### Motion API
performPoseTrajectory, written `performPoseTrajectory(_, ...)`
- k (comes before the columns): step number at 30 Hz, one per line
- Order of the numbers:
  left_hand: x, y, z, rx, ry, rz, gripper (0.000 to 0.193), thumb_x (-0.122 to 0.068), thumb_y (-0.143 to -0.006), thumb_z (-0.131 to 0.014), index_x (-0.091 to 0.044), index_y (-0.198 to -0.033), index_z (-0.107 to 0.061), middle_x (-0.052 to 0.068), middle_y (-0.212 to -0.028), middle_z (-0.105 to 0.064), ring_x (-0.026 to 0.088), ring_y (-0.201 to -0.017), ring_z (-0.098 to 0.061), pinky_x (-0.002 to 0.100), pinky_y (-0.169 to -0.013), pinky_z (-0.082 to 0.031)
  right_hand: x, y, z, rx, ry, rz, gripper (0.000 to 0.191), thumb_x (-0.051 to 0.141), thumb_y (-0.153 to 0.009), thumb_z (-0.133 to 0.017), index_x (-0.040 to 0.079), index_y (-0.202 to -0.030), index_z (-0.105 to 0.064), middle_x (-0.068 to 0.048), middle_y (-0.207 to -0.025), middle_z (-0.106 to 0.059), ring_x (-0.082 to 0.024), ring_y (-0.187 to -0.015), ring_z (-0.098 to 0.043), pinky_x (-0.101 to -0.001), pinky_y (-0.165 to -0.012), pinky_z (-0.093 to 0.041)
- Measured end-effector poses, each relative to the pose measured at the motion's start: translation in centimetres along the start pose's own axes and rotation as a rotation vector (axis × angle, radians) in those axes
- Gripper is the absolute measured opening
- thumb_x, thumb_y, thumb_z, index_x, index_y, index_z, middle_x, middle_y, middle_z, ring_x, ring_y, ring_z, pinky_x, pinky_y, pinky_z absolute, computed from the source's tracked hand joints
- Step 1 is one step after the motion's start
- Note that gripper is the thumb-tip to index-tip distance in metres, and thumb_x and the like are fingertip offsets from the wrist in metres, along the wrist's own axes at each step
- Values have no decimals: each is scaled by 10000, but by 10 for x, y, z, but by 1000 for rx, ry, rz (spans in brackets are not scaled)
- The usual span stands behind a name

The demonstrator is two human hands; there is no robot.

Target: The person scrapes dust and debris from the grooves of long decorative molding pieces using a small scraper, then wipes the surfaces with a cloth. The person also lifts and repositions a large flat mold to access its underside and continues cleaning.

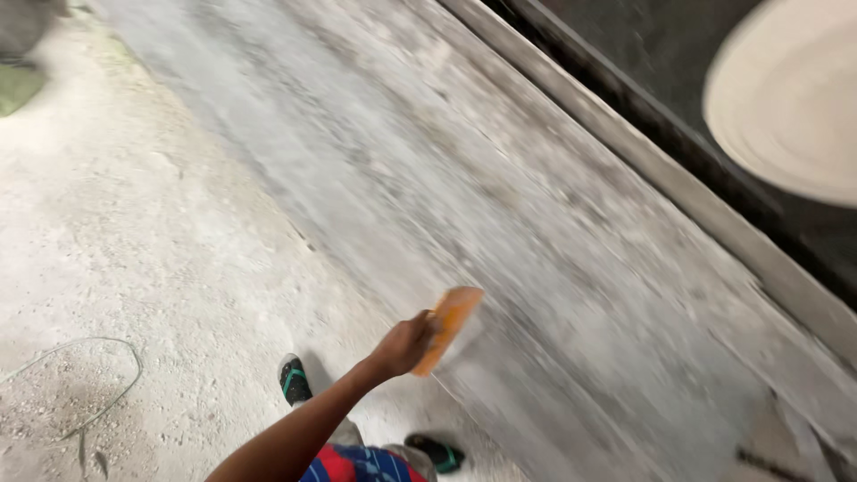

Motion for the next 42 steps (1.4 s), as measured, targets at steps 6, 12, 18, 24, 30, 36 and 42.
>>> performPoseTrajectory(6, 131, 34, 194, -423, 407, 82, 615, -487, -1100, -331, 30, -1156, -660, 133, -884, -707, 186, -819, -659, 355, -743, -552, 215, 143, -43, -23, -624, 317, 545, 245, -1024, -521, 60, -1524, -410, -125, -1328, -561, -236, -979, -619, -366, -783, -526)
performPoseTrajectory(12, 175, 106, 378, -585, 600, 165, 472, -378, -1066, -422, 26, -1177, -639, 102, -950, -727, 144, -858, -669, 310, -769, -570, 445, 334, -64, 774, -841, 571, 438, 217, -1026, -574, 28, -1420, -538, -114, -1091, -711, -184, -661, -713, -318, -572, -571)
performPoseTrajectory(18, 195, 112, 532, -490, 647, 109, 294, -228, -1018, -563, -10, -1206, -621, 39, -973, -730, 116, -864, -667, 302, -762, -578, 603, 401, -78, 853, -799, 779, 306, 292, -1064, -592, 24, -1152, -711, 0, -632, -572, -50, -551, -514, -244, -517, -432)
performPoseTrajectory(24, 247, 27, 624, -478, 354, 81, 336, -289, -1015, -593, -3, -1174, -669, 90, -957, -756, 152, -884, -698, 348, -805, -571, 730, 446, -144, 945, -768, 741, 336, 288, -1074, -527, 40, -1127, -748, 49, -585, -399, -53, -521, -328, -263, -483, -267)
performPoseTrajectory(30, 293, -78, 791, -561, 135, 204, 375, -341, -1080, -531, 20, -1074, -631, 199, -879, -678, 242, -863, -631, 398, -817, -531, 935, 498, -188, 1009, -849, 842, 297, 247, -1041, -568, 32, -1168, -730, 48, -631, -475, -41, -558, -370, -243, -504, -318)
performPoseTrajectory(36, 311, -168, 977, -809, 416, 2, 248, -216, -1025, -506, -7, -1134, -583, 103, -1017, -703, 153, -955, -637, 320, -849, -525, 1115, 491, -170, 1043, -859, 993, 292, 255, -1048, -559, 46, -1195, -702, 12, -707, -630, -42, -625, -546, -231, -584, -463)
performPoseTrajectory(42, 343, -286, 1148, -816, 493, 38, 248, -214, -1054, -571, 11, -1151, -611, 77, -1034, -679, 134, -949, -583, 304, -854, -505, 1225, 489, -203, 1020, -689, 747, 307, 259, -1021, -560, 71, -1207, -715, -17, -748, -675, -84, -633, -581, -261, -602, -477)
Point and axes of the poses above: each hand's wrist, its own y-axis away from the middle knuckle, its own z-axis out of the back of the hand, x = y × z, the point moved 1 cm from there along -y, towards the middle knuckle
